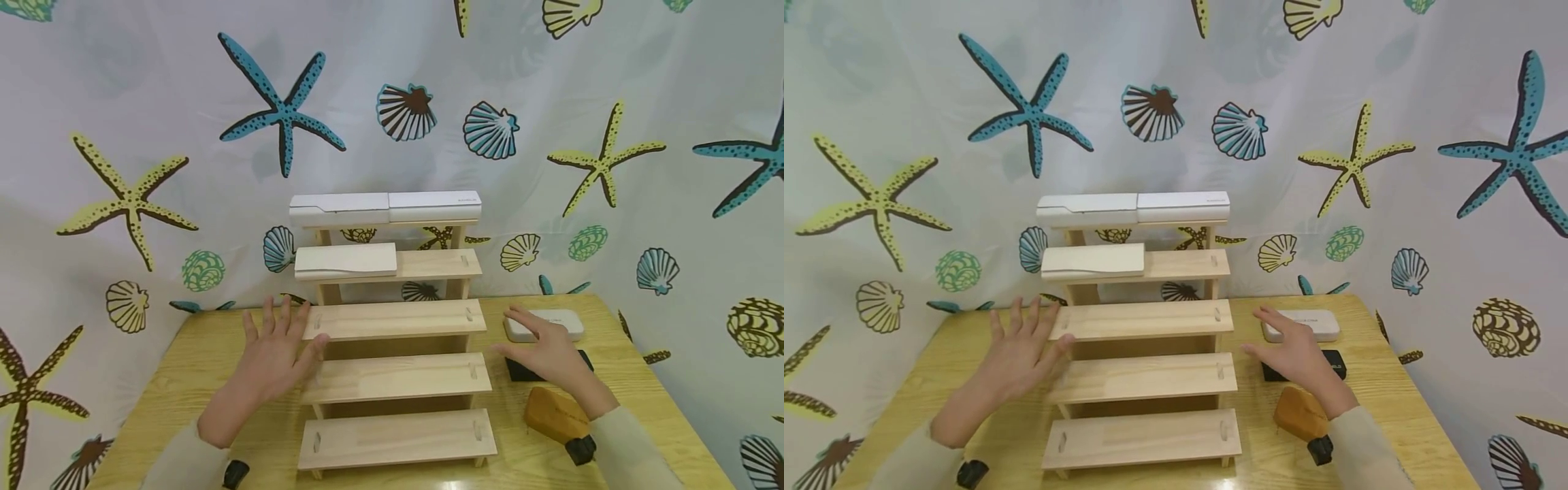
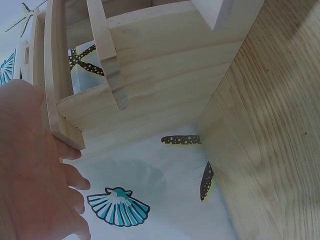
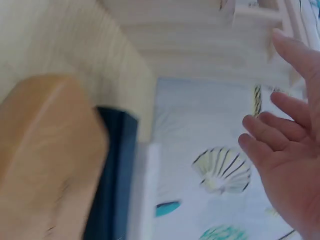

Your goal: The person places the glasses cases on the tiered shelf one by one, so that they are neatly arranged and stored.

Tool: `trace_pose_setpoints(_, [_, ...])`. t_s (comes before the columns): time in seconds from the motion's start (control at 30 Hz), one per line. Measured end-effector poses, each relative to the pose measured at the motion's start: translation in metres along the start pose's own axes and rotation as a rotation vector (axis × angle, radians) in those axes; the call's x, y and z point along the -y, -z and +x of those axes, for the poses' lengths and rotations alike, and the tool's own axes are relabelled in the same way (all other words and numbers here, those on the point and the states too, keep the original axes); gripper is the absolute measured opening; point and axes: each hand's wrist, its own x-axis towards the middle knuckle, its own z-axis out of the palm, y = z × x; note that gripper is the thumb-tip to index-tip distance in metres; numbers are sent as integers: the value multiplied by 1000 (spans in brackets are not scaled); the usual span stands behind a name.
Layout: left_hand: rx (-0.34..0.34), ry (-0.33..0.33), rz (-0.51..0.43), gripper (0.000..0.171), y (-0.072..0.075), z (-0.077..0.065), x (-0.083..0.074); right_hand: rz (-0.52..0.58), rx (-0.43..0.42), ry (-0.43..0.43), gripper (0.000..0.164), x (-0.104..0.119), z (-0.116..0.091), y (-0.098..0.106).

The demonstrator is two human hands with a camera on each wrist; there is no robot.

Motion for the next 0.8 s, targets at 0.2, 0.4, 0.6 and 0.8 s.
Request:
trace_pose_setpoints(0.2, [-22, 10, 10, 76, 0, -2, -2, 138, -87, -99, 66, -32, -18, 8])
trace_pose_setpoints(0.4, [-27, 14, 18, 74, -1, -2, -3, 144, -92, -203, 64, -50, -42, 17])
trace_pose_setpoints(0.6, [-29, 14, 24, 74, -2, -1, -3, 171, -68, -304, 72, -68, -69, 23])
trace_pose_setpoints(0.8, [-30, 17, 25, 74, -3, -1, -2, 140, -63, -381, 72, -81, -94, 23])
